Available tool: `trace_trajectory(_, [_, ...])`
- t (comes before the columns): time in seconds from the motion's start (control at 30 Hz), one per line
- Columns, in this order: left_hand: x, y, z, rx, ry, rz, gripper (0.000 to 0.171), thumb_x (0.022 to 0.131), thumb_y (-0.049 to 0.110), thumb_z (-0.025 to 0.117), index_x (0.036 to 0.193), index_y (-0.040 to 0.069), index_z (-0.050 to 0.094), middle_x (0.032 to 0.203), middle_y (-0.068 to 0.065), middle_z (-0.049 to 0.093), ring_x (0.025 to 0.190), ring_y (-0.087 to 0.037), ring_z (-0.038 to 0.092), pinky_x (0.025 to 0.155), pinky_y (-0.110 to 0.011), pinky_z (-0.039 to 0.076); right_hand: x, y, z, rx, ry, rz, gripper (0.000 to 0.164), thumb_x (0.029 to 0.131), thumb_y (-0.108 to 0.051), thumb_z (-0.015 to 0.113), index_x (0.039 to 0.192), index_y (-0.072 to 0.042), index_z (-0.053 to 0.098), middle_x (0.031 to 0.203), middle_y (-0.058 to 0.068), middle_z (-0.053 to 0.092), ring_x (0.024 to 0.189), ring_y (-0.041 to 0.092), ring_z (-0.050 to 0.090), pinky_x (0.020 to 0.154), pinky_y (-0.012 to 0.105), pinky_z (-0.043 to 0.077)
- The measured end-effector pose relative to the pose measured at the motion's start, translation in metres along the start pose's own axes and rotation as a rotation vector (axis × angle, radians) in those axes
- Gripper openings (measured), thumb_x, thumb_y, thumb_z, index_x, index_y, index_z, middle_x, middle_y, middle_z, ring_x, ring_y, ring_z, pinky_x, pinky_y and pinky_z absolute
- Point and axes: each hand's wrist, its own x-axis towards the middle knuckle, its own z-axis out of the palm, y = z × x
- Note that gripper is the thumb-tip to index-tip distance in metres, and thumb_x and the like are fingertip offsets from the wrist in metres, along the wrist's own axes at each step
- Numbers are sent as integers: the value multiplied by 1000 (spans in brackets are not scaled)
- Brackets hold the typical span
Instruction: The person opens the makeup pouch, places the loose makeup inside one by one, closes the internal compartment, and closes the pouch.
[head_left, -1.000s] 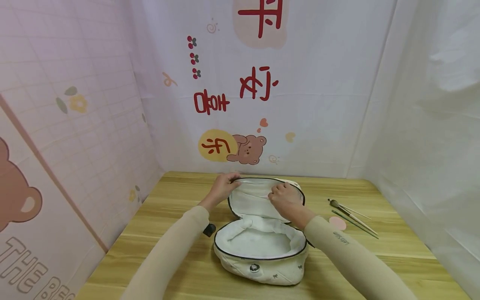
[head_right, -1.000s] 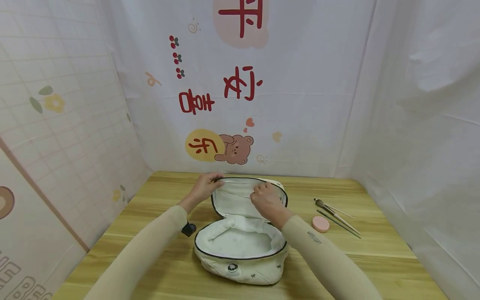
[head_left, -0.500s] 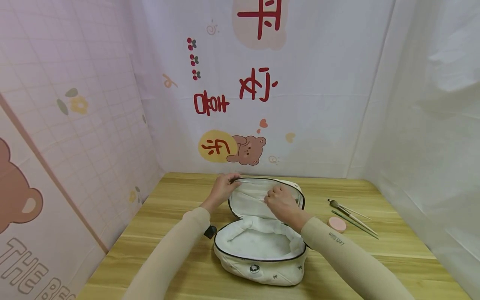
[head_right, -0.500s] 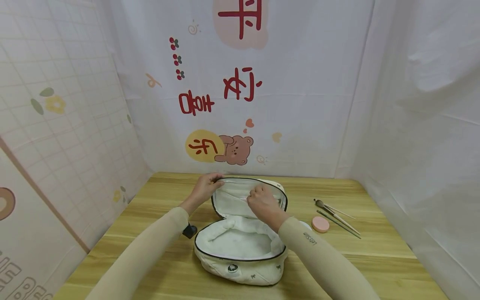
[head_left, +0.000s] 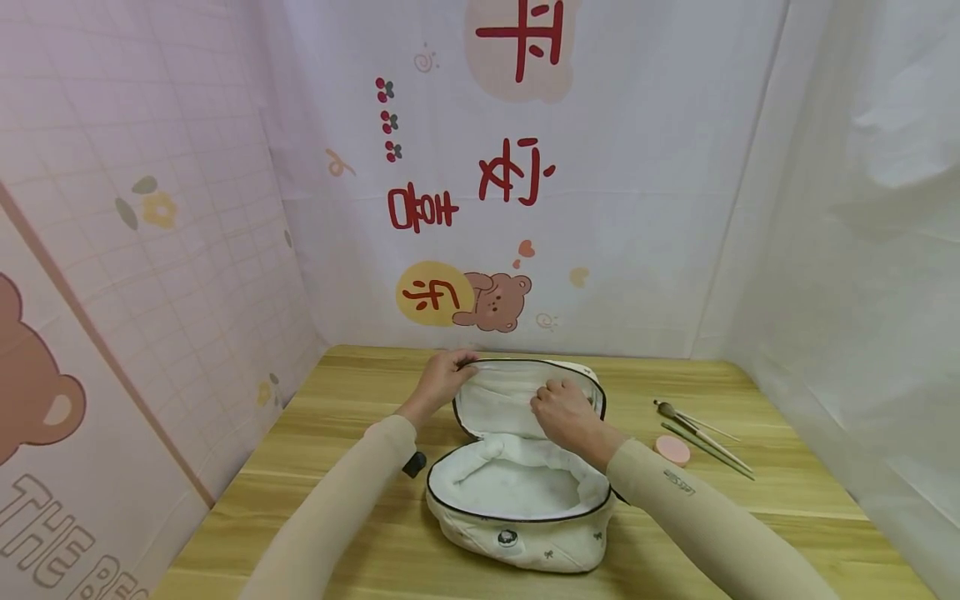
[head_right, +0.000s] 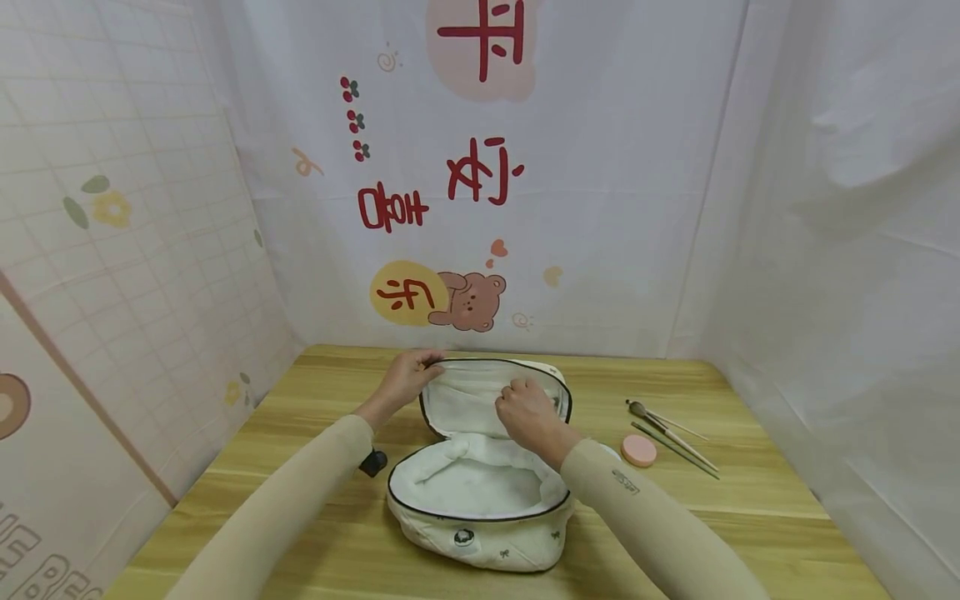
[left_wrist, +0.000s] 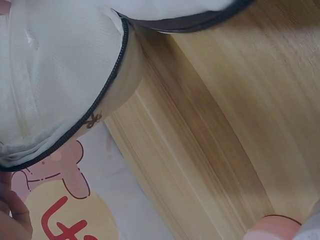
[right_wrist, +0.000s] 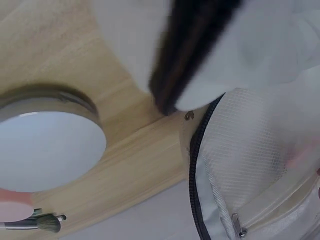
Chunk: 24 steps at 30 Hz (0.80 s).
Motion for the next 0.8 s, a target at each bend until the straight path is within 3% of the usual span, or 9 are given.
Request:
trace_trajectory(0.13, [-1, -1, 0, 21, 14, 9, 18, 96, 7, 65, 112, 6, 73, 106, -6, 71, 93, -18, 62, 82, -35, 54, -3, 1, -1, 27, 6, 0, 3, 90, -15, 72, 88, -13, 71, 83, 2, 63, 72, 20, 53, 60, 33, 42])
trace_trajectory(0.23, [-1, -1, 2, 28, 28, 25, 18, 96, 6, 66, 111, 5, 74, 104, -5, 71, 92, -18, 63, 80, -35, 54, -5, 2, -2, 55, 5, 8, 6, 85, -10, 76, 88, -12, 71, 81, 3, 63, 74, 22, 55, 61, 35, 43])
trace_trajectory(0.47, [-2, -1, 4, 23, 75, 36, 19, 95, 6, 66, 113, 4, 74, 109, -7, 71, 99, -20, 65, 83, -36, 54, -3, 5, -10, 37, 25, 75, 3, 87, -11, 74, 87, -13, 71, 78, 2, 63, 74, 22, 54, 61, 34, 42])
trace_trajectory(0.7, [-3, -5, 6, 65, 209, 168, 16, 93, 5, 69, 107, 6, 76, 111, -8, 72, 102, -22, 66, 84, -38, 55, 1, 6, -13, 13, 46, 104, 12, 81, -7, 79, 83, -12, 68, 77, 4, 63, 74, 24, 55, 61, 35, 43])
trace_trajectory(0.8, [-6, -6, 7, 82, 187, 170, 17, 93, 6, 70, 108, 7, 77, 107, -6, 73, 100, -21, 67, 83, -37, 55, -1, 5, -12, 16, 9, 90, 13, 80, -9, 80, 85, -14, 70, 78, 2, 64, 74, 22, 55, 60, 34, 43])
